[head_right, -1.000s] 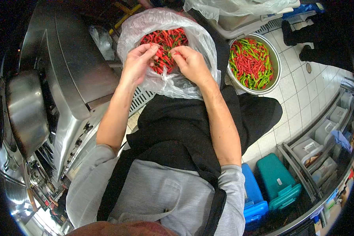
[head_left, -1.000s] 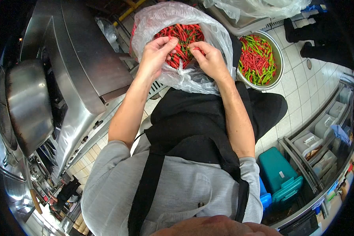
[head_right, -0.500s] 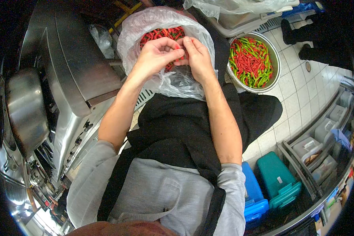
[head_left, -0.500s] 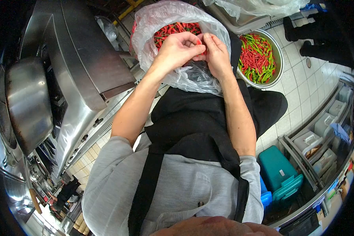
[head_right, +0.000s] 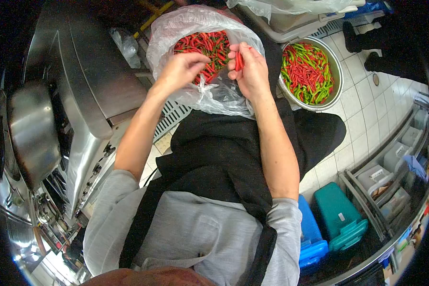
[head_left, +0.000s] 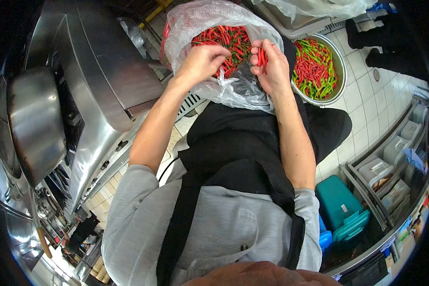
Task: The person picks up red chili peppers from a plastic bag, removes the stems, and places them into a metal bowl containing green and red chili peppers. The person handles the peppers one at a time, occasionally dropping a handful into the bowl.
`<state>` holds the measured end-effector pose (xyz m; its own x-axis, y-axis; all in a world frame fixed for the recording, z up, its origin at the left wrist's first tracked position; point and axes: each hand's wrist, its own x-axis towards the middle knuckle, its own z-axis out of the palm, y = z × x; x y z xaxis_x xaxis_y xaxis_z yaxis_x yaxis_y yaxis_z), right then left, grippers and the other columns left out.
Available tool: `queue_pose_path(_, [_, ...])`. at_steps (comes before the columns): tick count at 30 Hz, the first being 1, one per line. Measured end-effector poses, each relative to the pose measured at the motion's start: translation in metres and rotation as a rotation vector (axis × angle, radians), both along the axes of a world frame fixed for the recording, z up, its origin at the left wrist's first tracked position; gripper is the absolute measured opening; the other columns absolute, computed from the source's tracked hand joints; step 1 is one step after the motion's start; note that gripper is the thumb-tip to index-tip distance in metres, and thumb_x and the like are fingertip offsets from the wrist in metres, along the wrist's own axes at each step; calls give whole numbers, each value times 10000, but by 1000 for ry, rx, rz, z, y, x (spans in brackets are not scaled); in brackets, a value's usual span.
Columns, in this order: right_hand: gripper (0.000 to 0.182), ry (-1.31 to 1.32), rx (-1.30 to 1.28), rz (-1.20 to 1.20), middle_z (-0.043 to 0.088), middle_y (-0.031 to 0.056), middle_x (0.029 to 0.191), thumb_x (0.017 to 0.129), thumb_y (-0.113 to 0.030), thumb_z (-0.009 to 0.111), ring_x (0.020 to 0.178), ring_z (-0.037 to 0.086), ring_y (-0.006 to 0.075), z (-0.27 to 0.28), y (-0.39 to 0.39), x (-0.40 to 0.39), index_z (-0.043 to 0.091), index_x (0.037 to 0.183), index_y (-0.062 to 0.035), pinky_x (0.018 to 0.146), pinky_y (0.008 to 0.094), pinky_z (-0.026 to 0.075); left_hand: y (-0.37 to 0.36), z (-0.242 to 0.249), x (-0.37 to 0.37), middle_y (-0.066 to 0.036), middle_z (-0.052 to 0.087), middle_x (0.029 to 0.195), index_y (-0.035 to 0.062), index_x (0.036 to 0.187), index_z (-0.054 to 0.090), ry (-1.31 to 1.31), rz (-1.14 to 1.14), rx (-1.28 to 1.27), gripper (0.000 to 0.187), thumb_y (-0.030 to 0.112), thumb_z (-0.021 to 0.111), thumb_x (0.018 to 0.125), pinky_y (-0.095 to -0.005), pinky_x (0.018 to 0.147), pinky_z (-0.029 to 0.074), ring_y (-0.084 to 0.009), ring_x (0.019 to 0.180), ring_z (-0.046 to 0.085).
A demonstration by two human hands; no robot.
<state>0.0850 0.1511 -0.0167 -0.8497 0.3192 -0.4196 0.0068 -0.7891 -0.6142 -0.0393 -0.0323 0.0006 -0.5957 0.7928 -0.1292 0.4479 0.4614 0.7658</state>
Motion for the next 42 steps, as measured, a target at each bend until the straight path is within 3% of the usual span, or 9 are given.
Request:
queue_pose_path(5, [327, -27, 79, 29, 582, 21, 837, 1055, -343, 524, 563, 477, 83, 13, -4, -1, 603, 1098, -29, 447, 226, 344, 2, -22, 14, -112, 657, 1102, 139, 1188, 714, 447, -170, -180, 369, 76, 675, 827, -441, 912, 517, -331, 1024, 647])
queue_pose_path(12, [430, 36, -3, 103, 570, 16, 907, 1055, -405, 509, 588, 433, 63, 32, -9, -14, 595, 1169, 0, 450, 204, 301, -4, -28, 17, -87, 656, 1079, 101, 1069, 720, 571, -158, -166, 243, 120, 699, 828, -426, 872, 514, -315, 985, 648])
queue_pose_path(14, [449, 62, -11, 127, 569, 14, 914, 1051, -422, 513, 595, 436, 64, 32, -12, -17, 595, 1183, -1, 456, 203, 309, -6, -26, 14, -89, 686, 1016, 98, 1001, 731, 437, -26, 24, 182, 131, 718, 823, -423, 863, 516, -339, 960, 648])
queue_pose_path(16, [474, 33, 10, 113, 567, 6, 924, 1033, -445, 541, 624, 451, 61, 21, -18, -14, 592, 1198, -4, 473, 201, 324, -5, -17, 15, -66, 720, 971, 74, 970, 742, 394, 97, 94, 129, 158, 729, 872, -366, 833, 522, -257, 918, 670])
queue_pose_path(18, [374, 37, -29, 98, 549, -9, 885, 993, -386, 641, 642, 463, 54, 8, -14, -17, 606, 1136, -42, 484, 207, 337, -5, -18, 4, -52, 726, 992, 58, 973, 749, -118, 487, 246, 144, 186, 715, 917, -277, 835, 503, -119, 906, 654])
queue_pose_path(21, [261, 30, 67, 58, 561, -29, 865, 946, -186, 715, 649, 476, 47, 6, -13, -15, 606, 1133, -40, 489, 207, 351, -7, -17, -2, -50, 720, 1014, 20, 1072, 706, -285, 548, 423, 210, 201, 674, 971, -256, 793, 510, -99, 856, 644])
queue_pose_path(28, [239, 21, 253, 144, 541, -35, 725, 949, -150, 700, 551, 449, 46, 2, -20, -16, 615, 1129, -17, 449, 225, 354, 2, -3, 6, -15, 697, 998, 32, 1134, 661, -558, 453, 414, 226, 185, 693, 972, -246, 719, 527, -94, 818, 651])
queue_pose_path(34, [198, 57, 345, 194, 493, -69, 673, 978, -193, 678, 530, 398, 25, -1, -22, -12, 644, 1088, -31, 450, 208, 302, 9, 24, 21, -65, 736, 918, 31, 1020, 723, 64, 236, 7, 209, 183, 775, 887, -278, 655, 549, -122, 741, 684])
queue_pose_path(42, [153, 65, 400, 206, 504, -77, 665, 986, -206, 647, 514, 389, 19, 0, -22, -12, 646, 994, -53, 443, 217, 287, 13, 46, 24, -126, 737, 941, 56, 1034, 729, 493, 104, -10, 223, 231, 742, 896, -311, 680, 575, -203, 779, 726])
